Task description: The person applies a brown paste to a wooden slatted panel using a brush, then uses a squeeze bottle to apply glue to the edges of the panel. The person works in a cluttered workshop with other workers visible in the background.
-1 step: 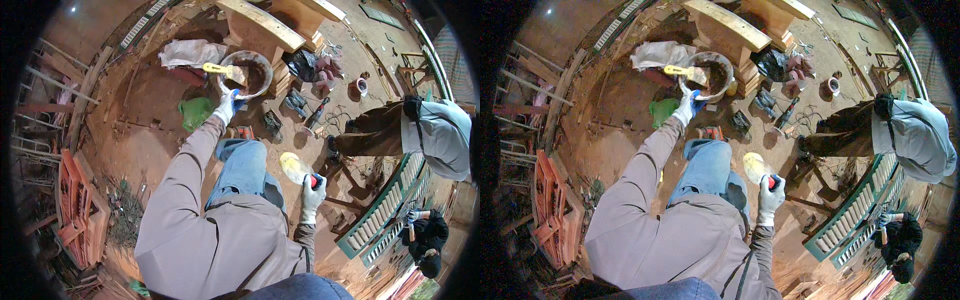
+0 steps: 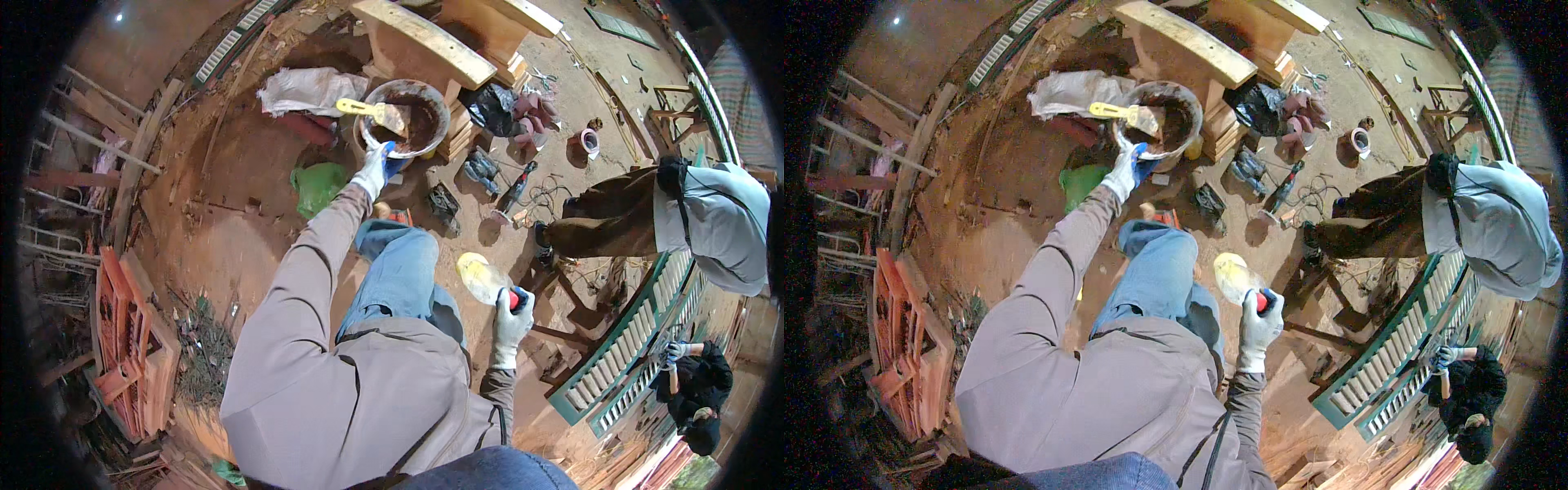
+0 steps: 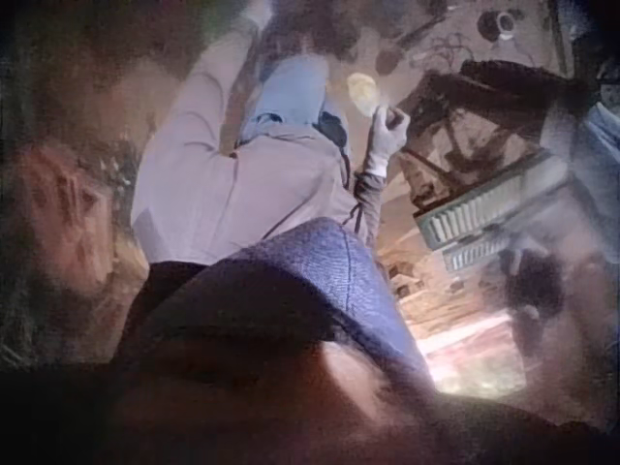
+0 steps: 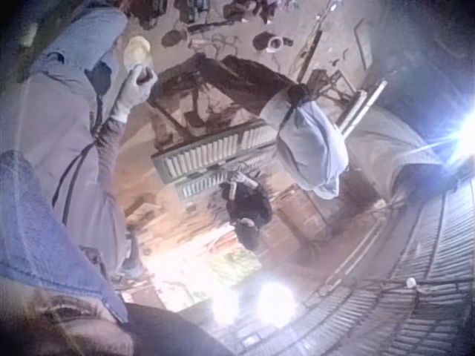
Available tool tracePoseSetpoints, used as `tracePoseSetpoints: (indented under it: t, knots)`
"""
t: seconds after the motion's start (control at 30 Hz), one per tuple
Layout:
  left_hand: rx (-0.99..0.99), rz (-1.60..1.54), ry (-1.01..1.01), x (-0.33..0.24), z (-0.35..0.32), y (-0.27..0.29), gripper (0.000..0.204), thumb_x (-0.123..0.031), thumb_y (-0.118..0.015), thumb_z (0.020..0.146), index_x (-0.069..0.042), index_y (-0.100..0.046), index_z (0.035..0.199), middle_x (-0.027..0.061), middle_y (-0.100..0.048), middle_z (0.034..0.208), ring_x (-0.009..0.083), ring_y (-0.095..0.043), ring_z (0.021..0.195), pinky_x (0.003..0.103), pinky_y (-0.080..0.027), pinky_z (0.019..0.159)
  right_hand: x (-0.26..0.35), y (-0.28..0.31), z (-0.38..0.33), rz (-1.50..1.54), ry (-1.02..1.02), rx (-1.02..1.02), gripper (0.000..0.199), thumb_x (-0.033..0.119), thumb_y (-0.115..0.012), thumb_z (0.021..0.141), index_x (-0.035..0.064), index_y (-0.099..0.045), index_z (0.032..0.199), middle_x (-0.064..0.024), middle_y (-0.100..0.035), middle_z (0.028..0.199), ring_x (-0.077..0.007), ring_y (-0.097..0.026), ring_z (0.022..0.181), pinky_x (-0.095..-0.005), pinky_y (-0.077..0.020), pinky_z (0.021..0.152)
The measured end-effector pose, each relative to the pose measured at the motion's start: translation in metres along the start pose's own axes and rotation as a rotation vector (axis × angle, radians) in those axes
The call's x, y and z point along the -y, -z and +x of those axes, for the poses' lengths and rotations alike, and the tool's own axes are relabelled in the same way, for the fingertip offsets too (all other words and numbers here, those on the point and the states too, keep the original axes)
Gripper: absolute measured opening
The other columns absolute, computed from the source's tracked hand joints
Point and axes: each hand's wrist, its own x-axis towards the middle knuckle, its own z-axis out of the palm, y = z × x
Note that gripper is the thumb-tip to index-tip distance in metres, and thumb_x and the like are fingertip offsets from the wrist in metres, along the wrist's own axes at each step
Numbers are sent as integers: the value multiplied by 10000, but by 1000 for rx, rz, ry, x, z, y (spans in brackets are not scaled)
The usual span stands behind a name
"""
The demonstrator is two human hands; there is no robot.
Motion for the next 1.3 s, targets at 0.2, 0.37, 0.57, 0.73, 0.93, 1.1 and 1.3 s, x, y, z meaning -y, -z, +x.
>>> tracePoseSetpoints:
  t: [0.2, 0.37, 0.57, 0.73, 0.93, 1.1, 1.3]
  knots:
    - [55, -16, 102, 2, 110, -143, 162, -161, -637, 926, -108, -595, 1073, 113, -679, 942, 277, -702, 819, 443, -626, 682, 7, 15, 41, -3, -118, -149, 319, 182, -737, 904, -18, -597, 1109, -104, -658, 1043, -159, -594, 942, -294, -493, 867]
    - [50, -165, 166, 28, 241, -219, 170, -222, -660, 921, -105, -588, 1021, 85, -643, 886, 260, -681, 765, 418, -643, 683, 27, -7, 87, -153, -190, -362, 428, 272, -780, 862, -6, -563, 1104, -130, -632, 1022, -236, -601, 925, -367, -503, 842]
    - [-114, -101, 162, 48, 305, -212, 106, -194, -638, 962, -115, -572, 988, 53, -631, 852, 236, -676, 755, 380, -616, 652, 73, -61, 157, -162, -318, -350, 399, 268, -771, 887, -5, -530, 1052, -85, -586, 974, -179, -544, 881, -322, -483, 837]
    - [38, 57, 337, 6, 224, -253, 286, -344, -695, 948, -102, -638, 1090, 17, -644, 839, 190, -609, 697, 336, -552, 685, 135, -94, 220, -169, -317, -310, 340, 242, -763, 899, -3, -546, 995, -75, -579, 919, -156, -521, 848, -302, -478, 799]
    - [1334, 1037, -521, -58, 58, -312, 916, -371, -901, 670, -58, -464, 1410, 175, -590, 1211, 355, -595, 1106, 435, -487, 925, 182, -122, 261, 44, -241, -206, 320, 196, -789, 874, -2, -561, 982, -66, -607, 857, -133, -554, 754, -283, -498, 698]
    - [1326, 1069, -670, -28, 52, -316, 893, -268, -859, 670, -87, -436, 1435, 175, -605, 1175, 380, -608, 1061, 464, -490, 894, 198, -115, 293, -202, -43, -210, 215, 151, -761, 893, 21, -599, 949, -80, -627, 719, -120, -556, 630, -290, -489, 612]
    - [1325, 1130, -503, -40, 19, -331, 776, -257, -847, 709, -72, -476, 1365, 164, -597, 1265, 368, -600, 1152, 445, -490, 961, 194, -89, 287, -216, 144, -114, 194, 125, -767, 873, 36, -611, 947, -83, -574, 649, -150, -517, 531, -287, -424, 521]
